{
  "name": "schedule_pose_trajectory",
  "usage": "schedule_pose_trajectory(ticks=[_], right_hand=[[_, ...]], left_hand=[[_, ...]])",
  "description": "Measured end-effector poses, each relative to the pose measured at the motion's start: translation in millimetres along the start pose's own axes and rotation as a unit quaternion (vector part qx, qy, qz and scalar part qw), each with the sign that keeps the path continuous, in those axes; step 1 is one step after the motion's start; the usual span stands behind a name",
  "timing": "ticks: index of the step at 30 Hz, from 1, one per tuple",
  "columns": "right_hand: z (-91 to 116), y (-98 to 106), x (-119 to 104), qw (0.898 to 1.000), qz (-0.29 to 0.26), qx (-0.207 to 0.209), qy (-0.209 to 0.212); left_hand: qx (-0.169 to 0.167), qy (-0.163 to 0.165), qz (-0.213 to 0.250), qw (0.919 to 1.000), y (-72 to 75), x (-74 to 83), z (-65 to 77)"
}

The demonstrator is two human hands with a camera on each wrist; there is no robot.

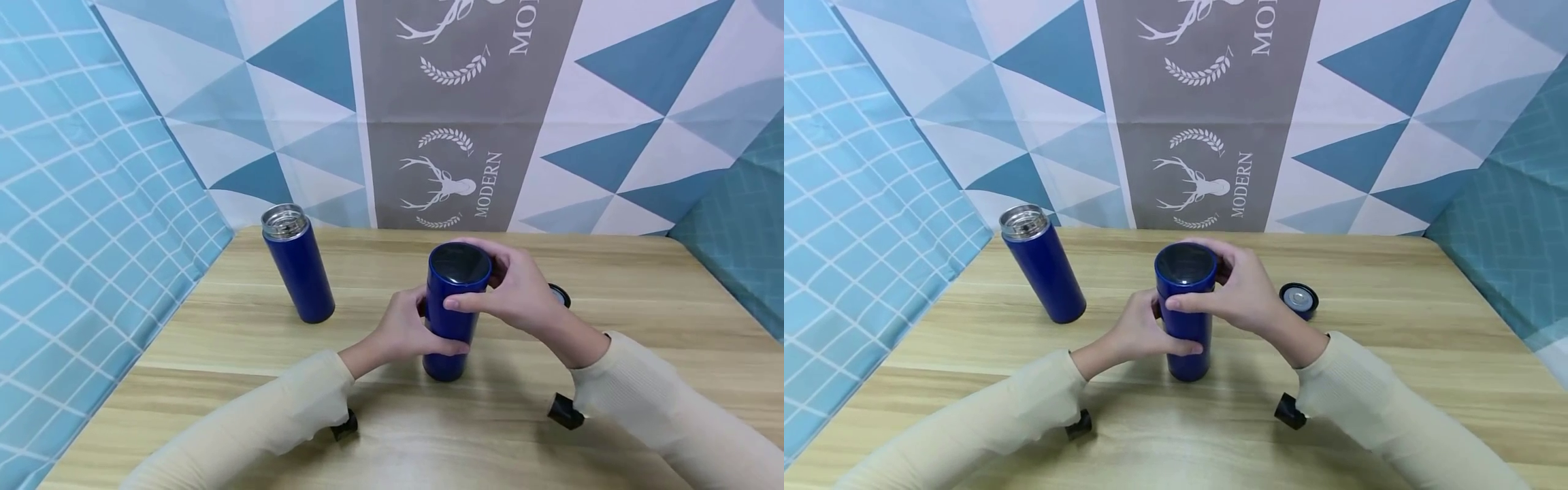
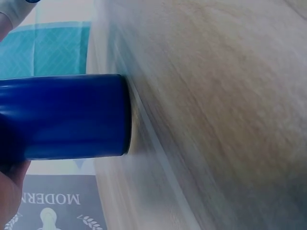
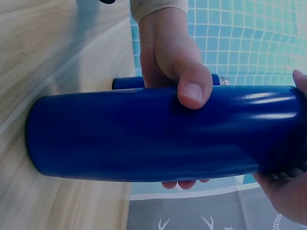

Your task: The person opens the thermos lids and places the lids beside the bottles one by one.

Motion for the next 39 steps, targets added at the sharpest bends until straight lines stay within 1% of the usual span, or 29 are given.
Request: schedule_pose_trajectory(ticks=[5, 10, 21, 26, 33, 36, 39], right_hand=[[-1, -2, 4, 1.0, -0.014, -0.018, 0.002], [-4, -3, 6, 0.999, -0.02, -0.037, -0.003], [-11, -1, 10, 0.995, -0.056, -0.083, 0.023], [-13, -3, 12, 0.99, -0.081, -0.105, 0.04], [-19, -1, 13, 0.986, -0.101, -0.113, 0.065], [-22, -1, 14, 0.981, -0.113, -0.132, 0.085], [-25, -1, 15, 0.973, -0.126, -0.154, 0.113]], left_hand=[[-0.005, 0.017, 0.007, 0.9998, -0.1, -2.7, 1.1], [-0.006, 0.017, 0.008, 0.9998, 0.6, -3.5, 1.6], [-0.02, 0.018, -0.008, 0.9996, 3.7, -3.3, -0.3], [-0.037, 0.027, 0.004, 0.999, 4.2, -4.6, 0.7], [-0.045, 0.014, 0.001, 0.9989, 7.7, -3.2, -5.2], [-0.053, 0.009, 0.006, 0.9986, 9.0, -3.4, -6.5], [-0.058, 0.013, 0.004, 0.9982, 9.6, -5.4, -8.0]])
Point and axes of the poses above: each hand's wrist, its own z-axis away from the middle knuckle, its own y-axis out of the back of the hand, x = y × z, the point moved 4 cm from there along -z, towards the middle knuckle, and after that the axes turned 9 degrees about z, right-handed, at the moved point
